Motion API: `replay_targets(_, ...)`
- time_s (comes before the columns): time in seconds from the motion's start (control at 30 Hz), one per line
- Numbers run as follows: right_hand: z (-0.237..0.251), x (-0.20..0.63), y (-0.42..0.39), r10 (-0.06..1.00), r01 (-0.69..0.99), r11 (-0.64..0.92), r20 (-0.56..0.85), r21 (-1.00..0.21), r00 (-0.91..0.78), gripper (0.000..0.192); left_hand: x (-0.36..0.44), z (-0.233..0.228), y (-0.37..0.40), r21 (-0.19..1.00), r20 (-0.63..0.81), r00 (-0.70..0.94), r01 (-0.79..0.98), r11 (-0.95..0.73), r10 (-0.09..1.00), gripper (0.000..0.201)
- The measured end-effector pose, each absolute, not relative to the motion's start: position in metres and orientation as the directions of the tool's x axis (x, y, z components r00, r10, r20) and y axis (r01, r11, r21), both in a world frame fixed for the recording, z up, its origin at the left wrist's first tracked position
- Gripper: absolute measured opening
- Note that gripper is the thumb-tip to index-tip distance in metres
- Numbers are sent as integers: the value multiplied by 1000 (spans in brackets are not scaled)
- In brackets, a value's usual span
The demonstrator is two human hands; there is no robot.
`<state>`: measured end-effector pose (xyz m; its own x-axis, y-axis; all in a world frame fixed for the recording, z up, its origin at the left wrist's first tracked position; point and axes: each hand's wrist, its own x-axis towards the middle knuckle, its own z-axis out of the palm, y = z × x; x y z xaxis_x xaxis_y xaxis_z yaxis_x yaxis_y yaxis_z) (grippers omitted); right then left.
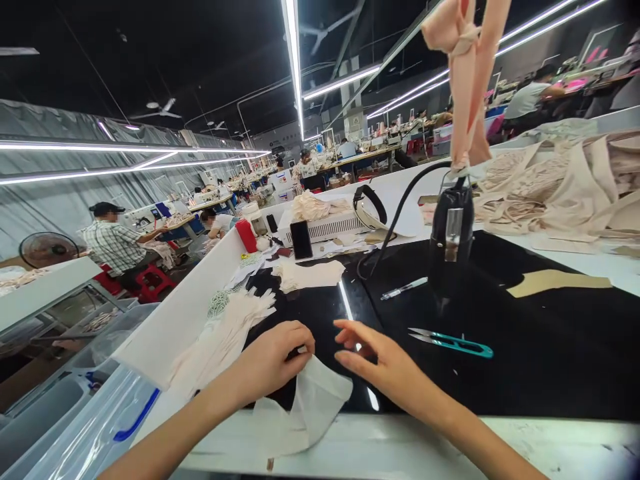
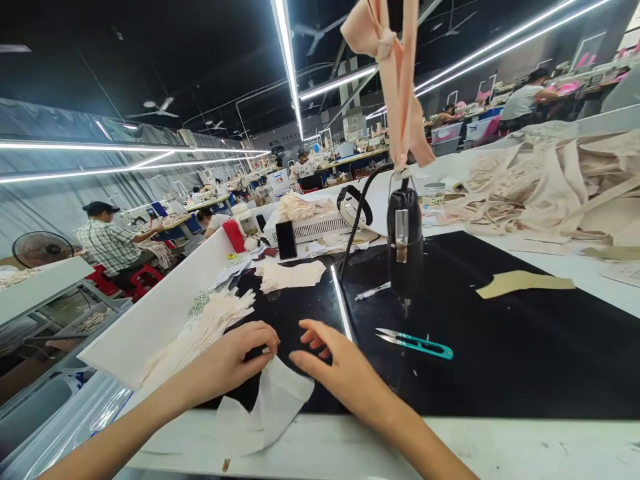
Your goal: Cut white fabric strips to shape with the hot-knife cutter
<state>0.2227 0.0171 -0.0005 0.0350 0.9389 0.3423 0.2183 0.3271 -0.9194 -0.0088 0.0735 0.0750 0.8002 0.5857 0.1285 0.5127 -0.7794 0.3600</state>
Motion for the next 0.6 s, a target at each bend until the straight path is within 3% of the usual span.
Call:
replay_targets(0.1, -9, 212, 15, 970, 125, 237, 226, -964, -94, 40, -6, 91, 71, 426, 109, 776, 528, -735, 621, 15)
replay_targets(0.2, -9, 209, 10, 975, 87, 175, 160, -981, -156, 17, -6, 101, 71, 433, 63, 735, 590, -682, 676, 14)
replay_targets(0.33, -5, 216, 5, 984, 77, 109, 97, -991, -152, 25, -10, 102, 73, 476, 19, 684, 635, -609, 729, 4)
replay_targets(0.47, -3, 221, 2, 990, 83, 36, 24, -996, -137, 23, -12, 98, 77, 582, -115, 690, 630, -514, 715, 17)
replay_targets(0.6, -9, 220, -2, 984, 39, -23, -30, -999, -177, 28, -11, 97, 81, 678, -148, 700, 586, -443, 699, 17)
